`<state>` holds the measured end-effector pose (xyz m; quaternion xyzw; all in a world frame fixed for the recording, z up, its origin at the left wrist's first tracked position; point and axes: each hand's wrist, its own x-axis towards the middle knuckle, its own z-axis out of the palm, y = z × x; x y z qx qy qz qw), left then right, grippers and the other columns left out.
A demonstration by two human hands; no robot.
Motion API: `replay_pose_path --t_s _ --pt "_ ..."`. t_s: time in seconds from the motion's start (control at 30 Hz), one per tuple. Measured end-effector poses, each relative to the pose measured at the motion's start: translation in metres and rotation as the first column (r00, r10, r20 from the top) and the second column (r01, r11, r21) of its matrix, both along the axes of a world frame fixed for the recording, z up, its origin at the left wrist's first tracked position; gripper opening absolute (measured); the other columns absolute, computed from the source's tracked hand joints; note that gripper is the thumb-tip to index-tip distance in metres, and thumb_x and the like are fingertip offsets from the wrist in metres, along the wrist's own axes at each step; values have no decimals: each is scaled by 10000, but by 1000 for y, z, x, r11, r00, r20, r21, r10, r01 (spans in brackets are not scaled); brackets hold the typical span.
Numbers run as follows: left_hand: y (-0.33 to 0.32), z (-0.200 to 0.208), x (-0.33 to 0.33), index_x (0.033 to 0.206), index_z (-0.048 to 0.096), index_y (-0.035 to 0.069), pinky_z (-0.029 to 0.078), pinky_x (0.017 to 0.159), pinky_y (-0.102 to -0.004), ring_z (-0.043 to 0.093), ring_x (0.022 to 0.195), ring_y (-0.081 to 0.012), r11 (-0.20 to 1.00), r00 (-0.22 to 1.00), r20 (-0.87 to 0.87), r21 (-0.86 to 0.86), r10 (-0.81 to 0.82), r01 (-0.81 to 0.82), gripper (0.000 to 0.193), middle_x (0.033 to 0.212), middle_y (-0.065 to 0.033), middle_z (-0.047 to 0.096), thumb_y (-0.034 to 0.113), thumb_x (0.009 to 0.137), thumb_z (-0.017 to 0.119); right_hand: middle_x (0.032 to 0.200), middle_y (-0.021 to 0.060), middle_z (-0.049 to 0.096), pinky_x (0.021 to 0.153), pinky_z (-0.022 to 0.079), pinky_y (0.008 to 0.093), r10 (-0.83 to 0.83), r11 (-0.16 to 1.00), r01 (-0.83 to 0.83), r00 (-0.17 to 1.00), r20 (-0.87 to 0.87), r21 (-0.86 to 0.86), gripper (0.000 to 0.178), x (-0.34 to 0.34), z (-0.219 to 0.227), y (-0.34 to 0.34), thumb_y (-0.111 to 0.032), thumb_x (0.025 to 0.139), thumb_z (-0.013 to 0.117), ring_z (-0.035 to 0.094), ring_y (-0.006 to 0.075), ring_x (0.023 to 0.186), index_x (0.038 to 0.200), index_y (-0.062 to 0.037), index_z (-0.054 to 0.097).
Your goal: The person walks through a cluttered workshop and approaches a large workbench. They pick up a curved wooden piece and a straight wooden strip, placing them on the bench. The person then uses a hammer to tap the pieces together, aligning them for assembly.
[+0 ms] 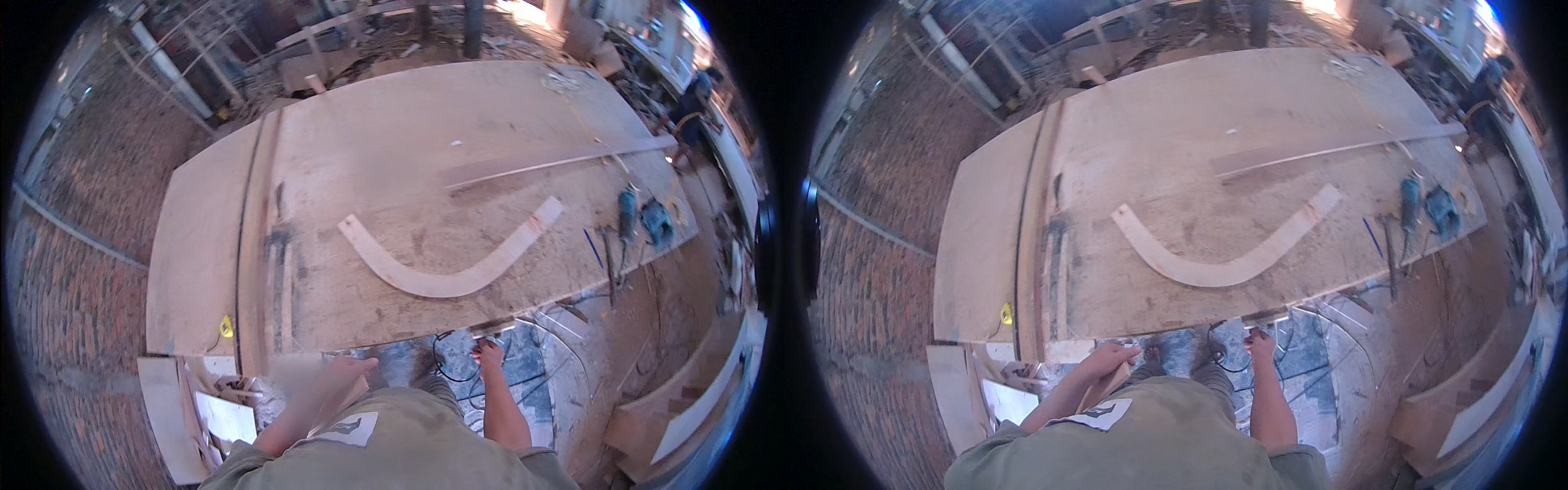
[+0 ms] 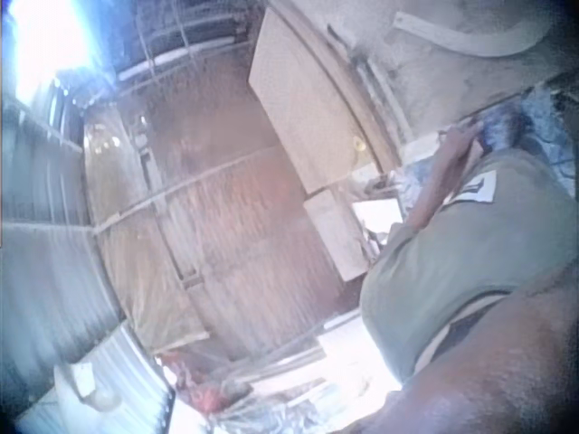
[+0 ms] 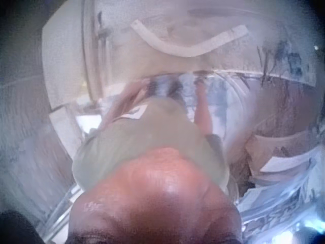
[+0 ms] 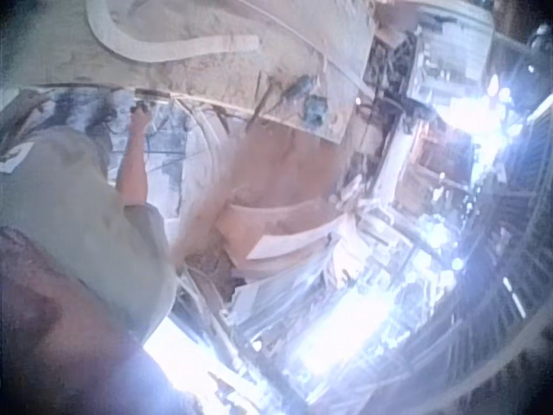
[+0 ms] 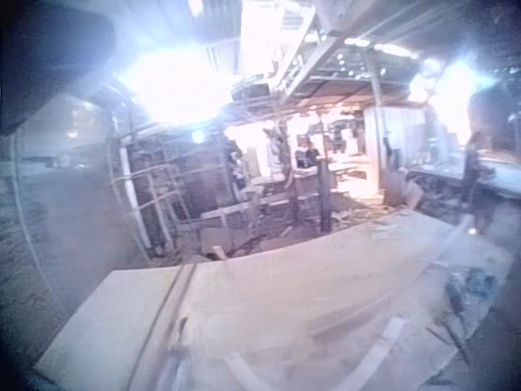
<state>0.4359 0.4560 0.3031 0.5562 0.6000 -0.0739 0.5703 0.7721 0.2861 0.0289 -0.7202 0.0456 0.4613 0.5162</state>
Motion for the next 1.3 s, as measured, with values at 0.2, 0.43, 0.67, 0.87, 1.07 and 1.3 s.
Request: replay_pose_path --t_s 0.2,0.43,0.67,0.87,1.07,1.3 --pt "17 2 9 972 767 -17 498 908 -417 667 990 -244 983 978 -108 -54 -179 174 468 1053 -148 732 446 911 738 982 172 762 775 564 405 485 862 -296 717 501 -411 365 16 27 -8 -350 880 704 737 327 859 1088 -54 752" --pt "22 33 -24 899 768 39 420 625 -314 534 703 -131 994 960 280 -102 -10 40 535 703 -33 606 563 932 667 1000 210 744 866 554 454 276 930 -78 795 541 -359 377 -6 82 -51 -368 819 699 714 378 978 1014 -55 776" --pt "41 15 -84 916 768 42 420 625 -289 528 654 -143 986 958 280 -132 -60 101 519 699 -40 607 550 941 667 802 116 755 711 571 398 643 754 -347 559 523 -558 232 -85 17 -116 -290 831 713 737 231 745 919 -91 791" --pt "52 4 -120 853 756 22 430 624 -305 529 644 -147 979 953 298 -202 58 4 540 717 -33 611 551 933 683 1053 123 749 809 599 436 985 130 -602 -11 171 -788 219 -163 -49 -187 -260 865 699 733 317 928 1024 -120 754" --pt "67 -18 -125 789 750 26 429 605 -314 538 645 -154 987 976 218 -149 -22 55 521 710 -42 622 517 945 673 1057 64 743 829 596 426 972 102 -717 220 -86 -689 286 -192 -39 -221 -325 838 704 714 307 1024 1072 -167 747" --pt "61 -25 -82 772 746 33 425 552 -323 530 578 -156 992 914 398 -56 -79 110 510 662 -25 595 500 957 658 1057 53 741 799 598 442 996 69 -614 -3 90 -786 282 -139 -44 -216 -320 823 711 721 305 986 1072 -188 724"
